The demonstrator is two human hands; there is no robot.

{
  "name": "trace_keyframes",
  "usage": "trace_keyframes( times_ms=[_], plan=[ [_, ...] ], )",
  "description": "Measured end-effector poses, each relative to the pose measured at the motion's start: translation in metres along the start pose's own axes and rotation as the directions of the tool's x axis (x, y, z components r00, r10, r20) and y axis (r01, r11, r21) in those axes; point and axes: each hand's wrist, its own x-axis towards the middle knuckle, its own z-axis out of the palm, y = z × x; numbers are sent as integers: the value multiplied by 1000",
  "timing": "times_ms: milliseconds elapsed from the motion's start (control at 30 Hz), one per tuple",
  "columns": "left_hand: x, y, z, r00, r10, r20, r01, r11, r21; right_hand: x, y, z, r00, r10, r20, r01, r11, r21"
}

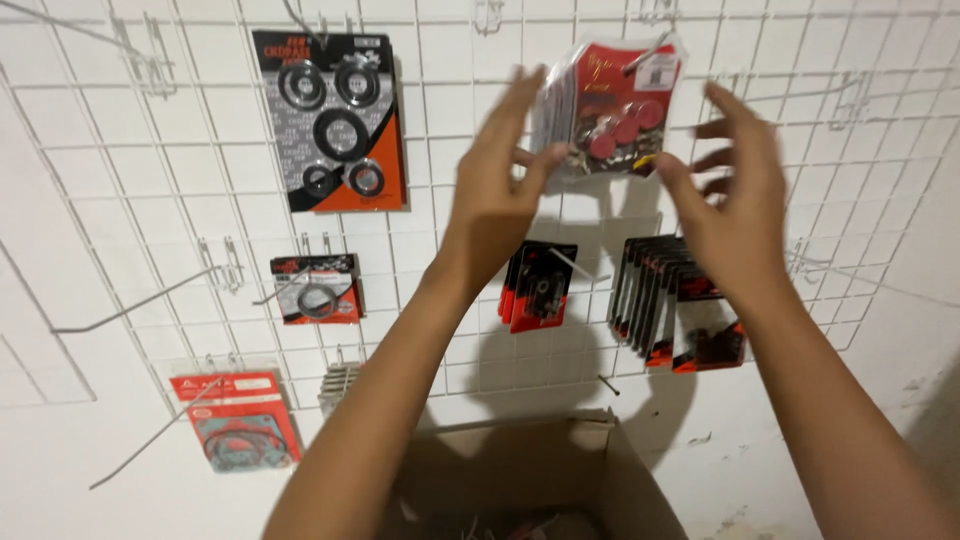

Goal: The person wipes various packaged items, including brake pads and other hardware, with a cloth while they are inside a cardboard box. They occasionally lift the items to clean them and then place them back into the box.

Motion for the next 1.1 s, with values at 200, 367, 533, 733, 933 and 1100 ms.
trace_keyframes(
  times_ms=[200, 367, 533, 733, 933, 1100],
  plan=[
    [-122, 40, -25, 955, -162, -248, 126, 980, -156, -111, 8, -15, 879, 456, 142, -477, 853, 213],
    [-248, -19, 9, 722, -691, 25, 687, 713, -140, -200, 10, 45, 510, 364, 779, -618, 785, 38],
    [-326, -79, 32, 463, -867, 185, 849, 494, 190, -319, 26, 129, -62, 129, 990, -499, 855, -142],
    [-368, -95, 44, 399, -882, 252, 832, 463, 306, -402, -27, 146, -404, 0, 915, 257, 960, 114],
    [-381, -87, 47, 259, -886, 384, 837, 404, 369, -524, 43, 160, -233, -175, 956, -347, 934, 86],
    [-497, -170, 81, -136, -764, 631, 637, 421, 646, -454, 99, 180, -23, 381, 924, -51, 923, -382]
  ],
)
